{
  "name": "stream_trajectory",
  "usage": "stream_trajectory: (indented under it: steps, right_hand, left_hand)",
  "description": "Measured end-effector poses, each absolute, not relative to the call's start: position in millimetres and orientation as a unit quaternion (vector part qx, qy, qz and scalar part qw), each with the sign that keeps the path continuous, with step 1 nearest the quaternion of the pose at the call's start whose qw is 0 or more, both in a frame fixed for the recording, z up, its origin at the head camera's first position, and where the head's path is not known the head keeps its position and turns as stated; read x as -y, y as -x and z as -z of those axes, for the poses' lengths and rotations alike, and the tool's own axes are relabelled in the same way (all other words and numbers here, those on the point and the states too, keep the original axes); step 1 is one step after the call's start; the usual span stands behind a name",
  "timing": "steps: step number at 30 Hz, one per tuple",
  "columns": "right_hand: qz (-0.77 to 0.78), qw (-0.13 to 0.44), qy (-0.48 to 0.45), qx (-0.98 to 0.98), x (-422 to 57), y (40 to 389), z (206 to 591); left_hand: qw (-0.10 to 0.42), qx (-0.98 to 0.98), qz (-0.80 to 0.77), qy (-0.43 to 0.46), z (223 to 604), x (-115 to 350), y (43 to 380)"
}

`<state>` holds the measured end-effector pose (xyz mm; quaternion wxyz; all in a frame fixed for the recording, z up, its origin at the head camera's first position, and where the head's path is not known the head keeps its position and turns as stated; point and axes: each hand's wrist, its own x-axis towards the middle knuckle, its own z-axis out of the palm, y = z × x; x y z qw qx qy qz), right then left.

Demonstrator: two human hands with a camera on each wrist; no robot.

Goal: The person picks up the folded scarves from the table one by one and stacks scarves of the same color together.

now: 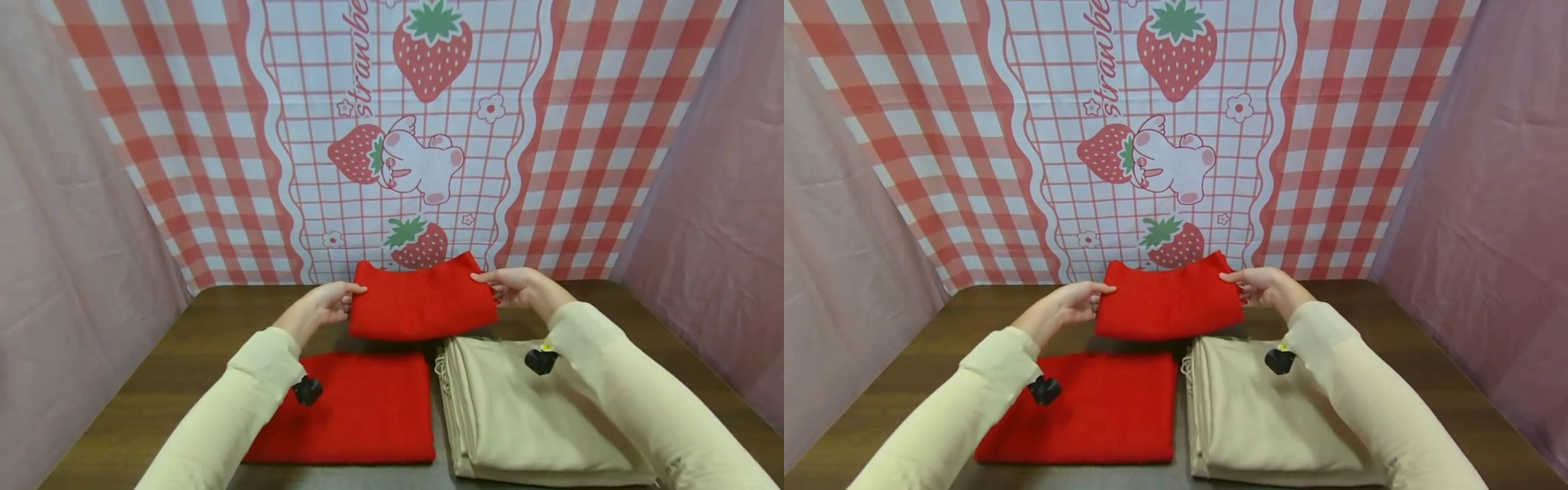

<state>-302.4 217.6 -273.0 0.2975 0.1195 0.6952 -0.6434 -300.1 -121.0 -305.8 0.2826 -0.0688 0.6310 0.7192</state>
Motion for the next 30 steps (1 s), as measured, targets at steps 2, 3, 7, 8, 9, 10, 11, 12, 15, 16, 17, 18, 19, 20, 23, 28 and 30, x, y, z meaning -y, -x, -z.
stream_trajectory:
  steps: [2,3,7,8,9,10,11,12,15,16,17,18,19,20,23,28,30]
  right_hand:
    - [0.645,0.298,-0.122,-0.693,-218,301,274]
    - [0.646,0.298,-0.122,-0.692,-218,300,274]
    - [0.649,0.296,-0.124,-0.689,-219,296,275]
    - [0.65,0.296,-0.122,-0.689,-219,295,275]
    - [0.65,0.294,-0.12,-0.69,-219,294,275]
    - [0.65,0.293,-0.118,-0.692,-219,293,275]
    - [0.648,0.291,-0.118,-0.694,-219,292,275]
    - [0.647,0.291,-0.113,-0.695,-218,291,275]
    - [0.644,0.291,-0.107,-0.699,-217,288,276]
    - [0.645,0.291,-0.105,-0.699,-217,287,276]
    - [0.645,0.291,-0.104,-0.699,-216,286,276]
    - [0.646,0.291,-0.103,-0.698,-215,285,275]
    - [0.647,0.289,-0.102,-0.698,-214,284,274]
    - [0.648,0.287,-0.099,-0.698,-213,283,272]
    - [0.648,0.288,-0.097,-0.698,-212,280,269]
    - [0.652,0.288,-0.095,-0.695,-210,276,267]
    - [0.654,0.287,-0.091,-0.694,-209,274,267]
  left_hand:
    - [0.283,-0.63,-0.719,0.069,307,120,300]
    - [0.284,-0.63,-0.72,0.069,307,120,299]
    - [0.285,-0.631,-0.719,0.067,308,119,298]
    - [0.285,-0.631,-0.718,0.066,308,119,297]
    - [0.285,-0.632,-0.718,0.065,307,119,297]
    - [0.286,-0.633,-0.717,0.063,307,119,296]
    - [0.287,-0.634,-0.716,0.062,307,119,296]
    - [0.288,-0.634,-0.715,0.061,307,120,295]
    - [0.29,-0.635,-0.713,0.056,307,122,292]
    - [0.29,-0.634,-0.714,0.056,307,122,291]
    - [0.29,-0.633,-0.715,0.054,306,124,290]
    - [0.289,-0.633,-0.716,0.053,306,125,289]
    - [0.288,-0.632,-0.717,0.05,305,126,288]
    - [0.286,-0.632,-0.719,0.049,304,127,287]
    - [0.288,-0.631,-0.719,0.043,302,129,286]
    - [0.29,-0.63,-0.72,0.039,301,132,283]
    - [0.289,-0.629,-0.721,0.035,302,133,281]
